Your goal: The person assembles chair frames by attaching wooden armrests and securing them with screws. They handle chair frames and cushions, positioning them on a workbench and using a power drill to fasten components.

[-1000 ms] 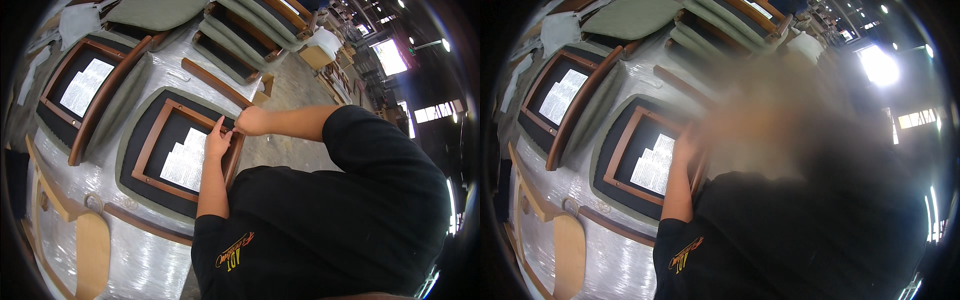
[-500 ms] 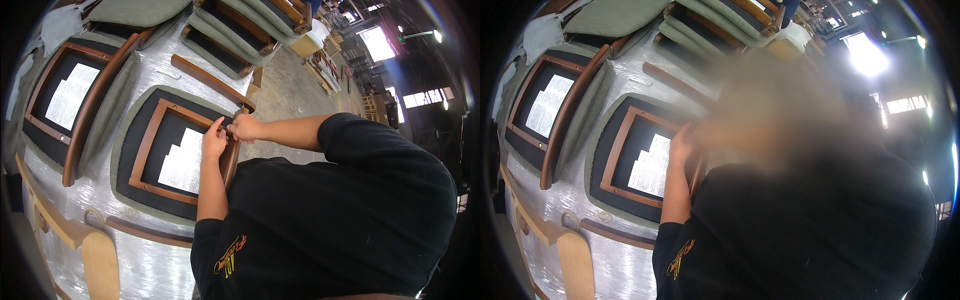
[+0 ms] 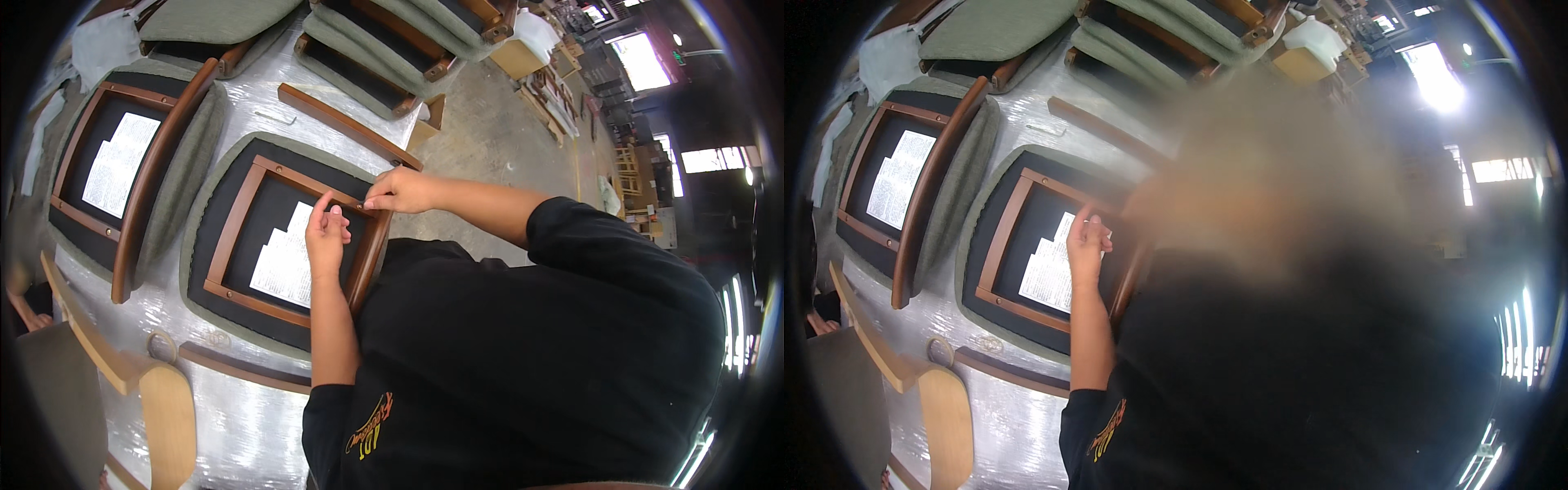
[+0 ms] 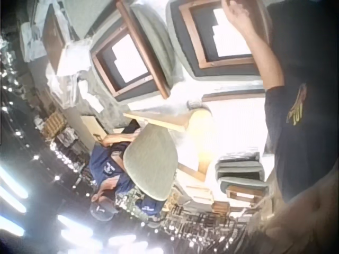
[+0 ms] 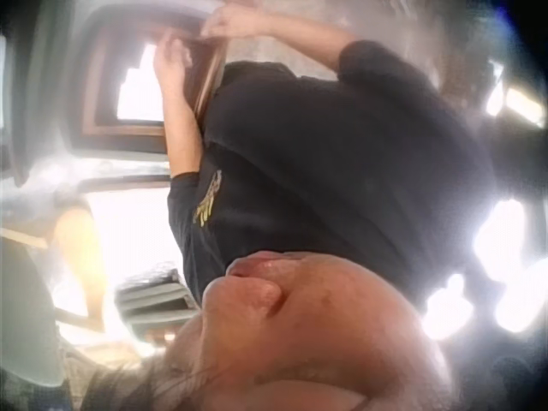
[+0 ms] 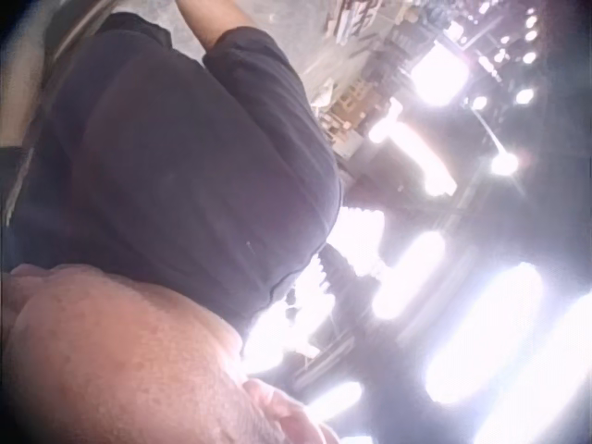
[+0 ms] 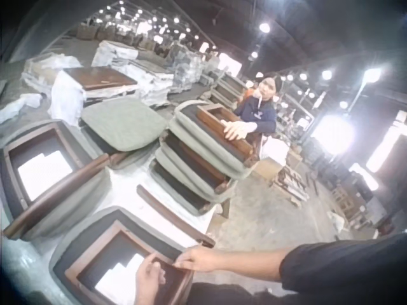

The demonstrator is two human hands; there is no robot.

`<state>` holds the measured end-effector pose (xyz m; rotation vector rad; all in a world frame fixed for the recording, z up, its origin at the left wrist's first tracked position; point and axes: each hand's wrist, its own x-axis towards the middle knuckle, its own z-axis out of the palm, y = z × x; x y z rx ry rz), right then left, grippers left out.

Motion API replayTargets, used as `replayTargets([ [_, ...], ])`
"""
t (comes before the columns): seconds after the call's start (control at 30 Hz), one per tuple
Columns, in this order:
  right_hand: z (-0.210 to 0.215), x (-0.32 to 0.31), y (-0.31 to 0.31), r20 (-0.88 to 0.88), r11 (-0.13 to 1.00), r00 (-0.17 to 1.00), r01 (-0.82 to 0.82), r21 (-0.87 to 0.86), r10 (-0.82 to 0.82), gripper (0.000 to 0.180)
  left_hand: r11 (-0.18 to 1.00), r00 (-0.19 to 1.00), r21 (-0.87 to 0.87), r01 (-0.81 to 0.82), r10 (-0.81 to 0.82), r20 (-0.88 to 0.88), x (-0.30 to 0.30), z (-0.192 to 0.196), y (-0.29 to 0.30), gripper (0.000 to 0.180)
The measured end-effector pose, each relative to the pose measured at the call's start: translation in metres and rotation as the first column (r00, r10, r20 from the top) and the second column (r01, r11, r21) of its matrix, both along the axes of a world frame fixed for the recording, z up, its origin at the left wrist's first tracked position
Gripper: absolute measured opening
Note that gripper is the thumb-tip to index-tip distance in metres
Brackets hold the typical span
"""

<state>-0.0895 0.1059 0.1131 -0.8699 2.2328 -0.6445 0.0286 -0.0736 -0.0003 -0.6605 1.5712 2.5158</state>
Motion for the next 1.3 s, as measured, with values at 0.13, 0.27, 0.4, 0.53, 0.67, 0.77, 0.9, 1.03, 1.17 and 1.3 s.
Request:
replayTargets([
  [0.13, -0.029, 0.0, 0.014, 0.043, 0.992, 0.999, -0.008, -0.13, 0.014, 0.02, 0.982, 0.986, -0.124, 0.145, -0.133, 0.102, 0.012, 0.022, -0.001, 0.019],
  [0.27, -0.047, -0.003, 0.024, 0.116, 0.995, 0.988, 0.1, 0.004, -0.1, 0.021, 0.933, 0.987, -0.354, 0.063, -0.006, 0.159, 0.021, 0.035, 0.033, 0.015],
  [0.4, -0.053, -0.008, 0.027, 0.443, 0.963, 0.856, 0.257, 0.084, -0.267, 0.026, 0.861, 0.986, -0.505, 0.054, 0.033, 0.162, 0.025, 0.03, 0.063, 0.015],
  [0.53, -0.064, -0.015, 0.027, 0.616, 0.833, 0.579, 0.487, 0.263, -0.534, 0.026, 0.665, 1.0, -0.746, -0.025, 0.003, -0.03, 0.027, 0.019, 0.07, 0.014],
  [0.67, -0.076, -0.019, 0.022, 0.496, 0.935, 0.795, 0.257, 0.245, -0.349, 0.026, 0.66, 0.999, -0.751, -0.013, -0.03, -0.043, 0.032, 0.014, 0.074, 0.014],
  [0.77, -0.075, -0.016, 0.015, 0.55, 0.881, 0.688, 0.368, 0.298, -0.473, 0.028, 0.682, 0.998, -0.731, -0.041, -0.011, -0.066, 0.035, 0.013, 0.077, 0.014],
  [0.9, -0.069, -0.011, 0.006, 0.512, 0.847, 0.675, 0.409, 0.34, -0.532, 0.029, 0.691, 0.997, -0.72, -0.055, -0.007, -0.083, 0.035, 0.008, 0.075, 0.013],
  [1.03, -0.068, -0.011, 0.0, 0.479, 0.856, 0.71, 0.409, 0.316, -0.516, 0.029, 0.687, 0.992, -0.724, -0.065, -0.031, -0.118, 0.034, 0.003, 0.071, 0.014],
  [1.17, -0.073, -0.011, -0.003, 0.365, 0.891, 0.824, 0.33, 0.313, -0.433, 0.026, 0.73, 0.993, -0.68, -0.07, -0.012, -0.115, 0.035, -0.001, 0.071, 0.013],
  [1.3, -0.073, -0.01, -0.008, 0.198, 0.902, 0.917, 0.269, 0.337, -0.347, 0.024, 0.73, 0.986, -0.676, -0.106, -0.011, -0.166, 0.036, -0.002, 0.07, 0.013],
])
